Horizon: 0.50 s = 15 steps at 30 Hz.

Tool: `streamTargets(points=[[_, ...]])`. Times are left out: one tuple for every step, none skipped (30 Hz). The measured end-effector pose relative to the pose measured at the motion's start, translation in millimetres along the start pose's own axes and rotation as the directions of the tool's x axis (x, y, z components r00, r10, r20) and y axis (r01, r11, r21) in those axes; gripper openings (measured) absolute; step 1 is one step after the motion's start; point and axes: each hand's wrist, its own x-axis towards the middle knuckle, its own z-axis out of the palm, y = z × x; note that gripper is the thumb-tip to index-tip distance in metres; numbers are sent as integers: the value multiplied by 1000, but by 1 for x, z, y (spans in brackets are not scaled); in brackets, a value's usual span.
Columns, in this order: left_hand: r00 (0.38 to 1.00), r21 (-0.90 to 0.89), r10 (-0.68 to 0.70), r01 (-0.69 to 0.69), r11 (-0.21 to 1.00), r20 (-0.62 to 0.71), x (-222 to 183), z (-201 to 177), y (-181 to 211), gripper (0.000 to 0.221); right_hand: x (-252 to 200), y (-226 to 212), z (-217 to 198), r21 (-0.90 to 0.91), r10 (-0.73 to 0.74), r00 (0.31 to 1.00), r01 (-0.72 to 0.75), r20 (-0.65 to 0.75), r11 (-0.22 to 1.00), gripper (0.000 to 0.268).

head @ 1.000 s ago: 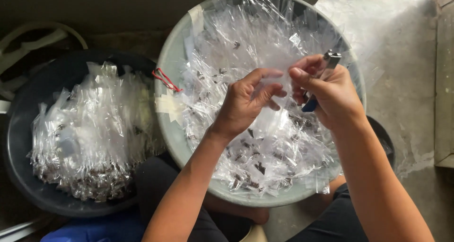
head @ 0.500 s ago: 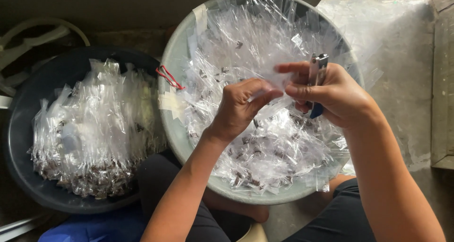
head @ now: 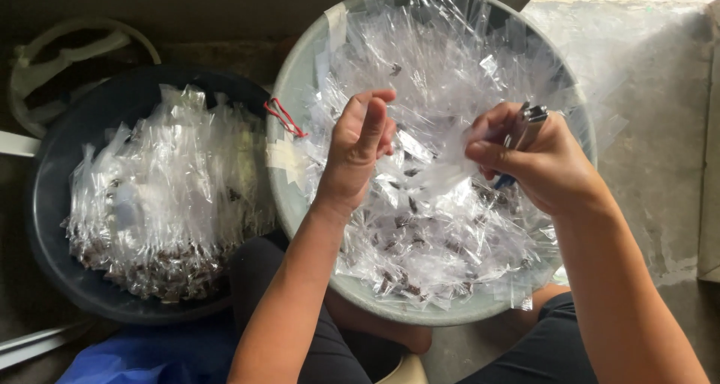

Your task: Trimming excess plastic from small packaged items using nail clippers and sorting them into a separate basin.

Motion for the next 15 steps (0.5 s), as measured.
streamTargets(points=[[998, -24, -51, 52, 998, 42, -2, 0, 3, 80, 0, -4, 5, -61, 21, 1000, -20, 7, 998, 10], [991, -46, -102, 106, 993, 89, -3, 1, 6, 99, 0, -9, 10, -124, 42, 999, -40, 9, 992, 7], [991, -45, -100, 104, 994, 88, -5, 3, 8, 99, 3, -13, 15, -124, 40, 999, -38, 11, 992, 7], [988, -55, -74, 82, 995, 137, -8, 7, 8, 104, 4, -17, 19, -180, 72, 997, -67, 25, 981, 29], [981, -66, -47, 61, 996, 186, -11, 10, 9, 109, 6, -20, 23, -236, 105, 994, -94, 37, 967, 54], [981, -67, -46, 60, 996, 187, -16, 13, 15, 109, 8, -20, 26, -238, 105, 994, -93, 36, 967, 54], [968, 71, -63, 47, 996, 245, -20, 15, 20, 120, 10, -20, 29, -240, 78, 994, -58, 74, 969, 55], [951, 206, -87, 25, 978, 298, -26, 18, 26, 131, 11, -19, 32, -240, 52, 992, -24, 111, 971, 55], [950, 205, -88, 26, 978, 299, -29, 21, 30, 131, 13, -18, 32, -241, 53, 992, -25, 110, 970, 55], [928, 270, -129, 32, 962, 350, -33, 24, 35, 135, 15, -17, 32, -217, 60, 993, -38, 97, 976, 38], [901, 335, -173, 34, 942, 397, -36, 27, 39, 139, 17, -16, 32, -192, 67, 994, -50, 84, 980, 21], [901, 334, -173, 33, 942, 398, -37, 27, 33, 139, 18, -16, 33, -192, 67, 994, -50, 84, 980, 21], [884, 240, -89, -26, 970, 459, -38, 26, 27, 131, 18, -15, 34, -189, 53, 995, -37, 81, 981, 8], [859, 139, -2, -81, 987, 512, -39, 25, 21, 125, 19, -15, 35, -185, 41, 996, -25, 79, 982, 9], [859, 139, -2, -81, 987, 511, -39, 25, 19, 125, 20, -17, 36, -186, 41, 996, -26, 79, 982, 9]])
